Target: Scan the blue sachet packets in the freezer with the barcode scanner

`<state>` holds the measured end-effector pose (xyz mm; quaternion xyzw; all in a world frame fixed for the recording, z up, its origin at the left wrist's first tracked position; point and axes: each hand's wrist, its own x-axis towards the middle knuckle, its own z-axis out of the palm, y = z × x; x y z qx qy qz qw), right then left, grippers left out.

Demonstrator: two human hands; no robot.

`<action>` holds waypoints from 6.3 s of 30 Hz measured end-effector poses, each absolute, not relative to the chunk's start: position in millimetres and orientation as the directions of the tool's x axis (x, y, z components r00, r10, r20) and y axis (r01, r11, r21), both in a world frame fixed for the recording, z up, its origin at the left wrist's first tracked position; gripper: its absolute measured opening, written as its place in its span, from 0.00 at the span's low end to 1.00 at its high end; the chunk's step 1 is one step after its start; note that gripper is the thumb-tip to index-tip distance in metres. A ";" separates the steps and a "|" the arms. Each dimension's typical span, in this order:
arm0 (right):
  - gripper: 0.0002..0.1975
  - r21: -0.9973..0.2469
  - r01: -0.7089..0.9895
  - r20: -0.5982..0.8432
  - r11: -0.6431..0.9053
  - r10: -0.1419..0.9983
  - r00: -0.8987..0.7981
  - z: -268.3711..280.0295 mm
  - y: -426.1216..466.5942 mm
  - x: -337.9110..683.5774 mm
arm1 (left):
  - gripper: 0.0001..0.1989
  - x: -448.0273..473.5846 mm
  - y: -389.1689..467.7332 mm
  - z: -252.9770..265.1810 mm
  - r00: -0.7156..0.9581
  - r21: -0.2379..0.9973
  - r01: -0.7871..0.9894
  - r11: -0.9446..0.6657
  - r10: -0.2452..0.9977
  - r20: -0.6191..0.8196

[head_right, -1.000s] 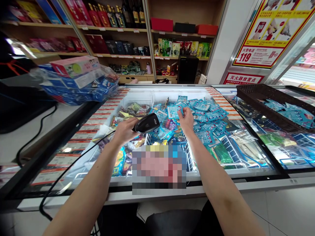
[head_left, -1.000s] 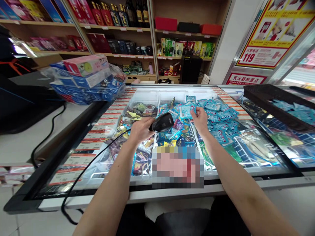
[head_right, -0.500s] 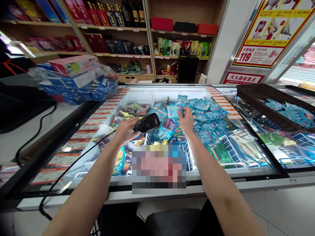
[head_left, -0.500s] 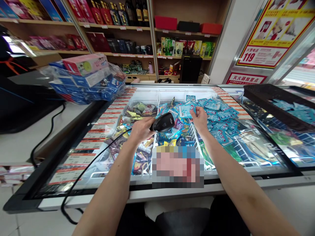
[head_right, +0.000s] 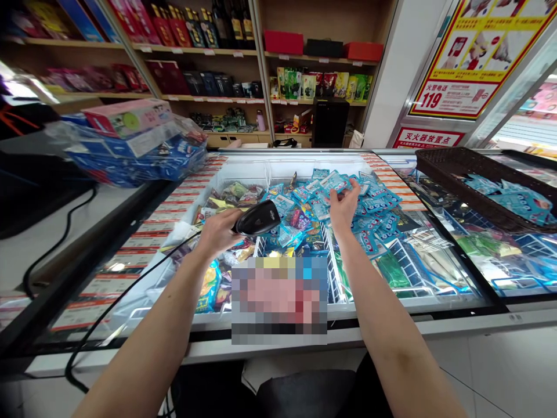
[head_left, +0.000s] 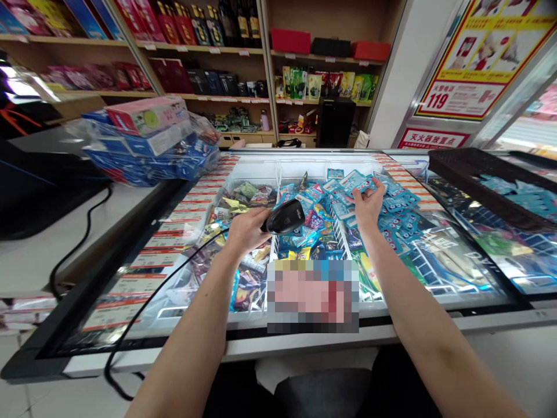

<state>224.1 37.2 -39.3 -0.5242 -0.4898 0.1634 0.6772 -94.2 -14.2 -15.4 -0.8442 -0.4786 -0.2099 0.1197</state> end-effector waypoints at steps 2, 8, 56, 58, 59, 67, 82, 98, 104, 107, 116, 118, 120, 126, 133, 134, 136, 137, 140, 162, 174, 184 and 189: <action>0.33 -0.858 0.335 0.510 0.390 0.724 0.464 -38.9 37.2 229.0 | 0.10 -94.7 -13.8 -15.5 0.452 -0.002 0.859 -0.511 0.758 0.471; 0.35 -0.834 0.448 0.529 0.323 0.699 0.481 -45.2 39.9 238.6 | 0.12 -97.2 -13.1 -16.9 0.438 0.013 0.862 -0.506 0.758 0.483; 0.18 -0.245 0.833 0.429 0.496 0.826 -0.365 -50.8 13.0 180.0 | 0.15 -117.3 -5.7 -21.2 0.356 0.027 0.899 -0.438 0.763 0.539; 0.19 -0.280 0.842 0.474 0.461 0.829 -0.296 -53.3 14.1 178.0 | 0.14 -117.4 -6.1 -20.8 0.356 0.022 0.902 -0.432 0.771 0.528; 0.22 -0.289 0.849 0.491 0.443 0.830 -0.266 -54.6 14.5 176.8 | 0.14 -117.2 -6.2 -20.6 0.354 0.017 0.905 -0.425 0.776 0.522; 0.33 -0.347 0.862 0.455 0.371 0.870 -0.191 -58.1 17.2 176.6 | 0.14 -112.3 -7.7 -19.8 0.368 -0.003 0.906 -0.424 0.783 0.502; 0.21 -0.622 0.701 0.515 0.349 0.857 0.031 -60.7 22.1 182.8 | 0.14 -102.7 -12.2 -20.0 0.434 -0.004 0.871 -0.491 0.766 0.475; 0.19 -0.723 0.586 0.507 0.366 0.857 0.092 -65.4 28.4 185.1 | 0.13 -100.6 -10.3 -22.9 0.461 -0.080 0.873 -0.482 0.757 0.463; 0.19 -0.730 0.569 0.510 0.379 0.856 0.083 -63.4 27.0 184.9 | 0.13 -100.5 -8.7 -25.0 0.464 -0.108 0.876 -0.470 0.762 0.452; 0.18 -0.734 0.561 0.513 0.383 0.854 0.089 -64.1 27.3 185.2 | 0.13 -100.1 -8.7 -24.6 0.466 -0.119 0.877 -0.466 0.761 0.451; 0.19 -0.754 0.520 0.521 0.402 0.848 0.100 -69.1 30.8 185.9 | 0.13 -96.6 -11.1 -20.9 0.498 -0.145 0.859 -0.491 0.737 0.457; 0.19 -0.753 0.525 0.516 0.396 0.851 0.098 -68.9 30.4 185.8 | 0.13 -96.0 -11.1 -20.5 0.503 -0.146 0.856 -0.496 0.730 0.463; 0.19 -0.750 0.537 0.507 0.385 0.857 0.094 -68.1 29.5 185.7 | 0.13 -95.6 -11.0 -20.3 0.507 -0.152 0.853 -0.500 0.723 0.470; 0.20 -0.738 0.570 0.491 0.361 0.867 0.087 -66.1 27.4 185.2 | 0.12 -95.8 -11.6 -20.0 0.506 -0.149 0.854 -0.499 0.726 0.465; 0.20 -0.741 0.565 0.486 0.364 0.870 0.077 -65.4 26.9 185.0 | 0.13 -94.7 -11.8 -20.0 0.483 -0.133 0.867 -0.481 0.743 0.464; 0.20 -0.748 0.551 0.489 0.370 0.868 0.082 -64.3 26.0 184.5 | 0.13 -94.6 -11.9 -20.0 0.481 -0.131 0.868 -0.480 0.743 0.466; 0.21 -0.771 0.513 0.490 0.378 0.866 0.098 -60.6 23.4 183.3 | 0.13 -95.3 -11.8 -20.4 0.477 -0.127 0.869 -0.478 0.742 0.472; 0.22 -0.786 0.490 0.485 0.377 0.867 0.111 -58.1 21.7 182.8 | 0.13 -96.1 -11.6 -20.8 0.474 -0.125 0.870 -0.476 0.741 0.476; 0.26 -0.841 0.406 0.456 0.358 0.872 0.175 -48.9 17.4 183.7 | 0.14 -99.6 -10.1 -23.1 0.455 -0.107 0.877 -0.469 0.738 0.499; 0.17 -0.696 0.614 0.611 0.374 0.757 0.231 -45.8 30.7 210.8 | 0.16 -115.5 -4.7 -26.1 0.261 -0.031 0.956 -0.292 0.798 0.544; 0.19 -0.396 0.740 0.514 0.544 0.799 -0.313 -49.6 17.1 175.4 | 0.14 -118.9 -5.3 -22.9 0.195 0.013 0.969 -0.248 0.792 0.579; 0.15 -0.178 0.784 0.320 0.595 0.788 -0.526 -35.5 38.3 134.6 | 0.12 -124.1 -5.4 -20.3 0.142 0.053 0.975 -0.214 0.794 0.591; 0.15 -0.171 0.804 0.388 0.570 0.789 -0.477 -36.8 28.0 117.2 | 0.12 -125.1 -7.2 -18.8 0.122 0.065 0.977 -0.203 0.783 0.610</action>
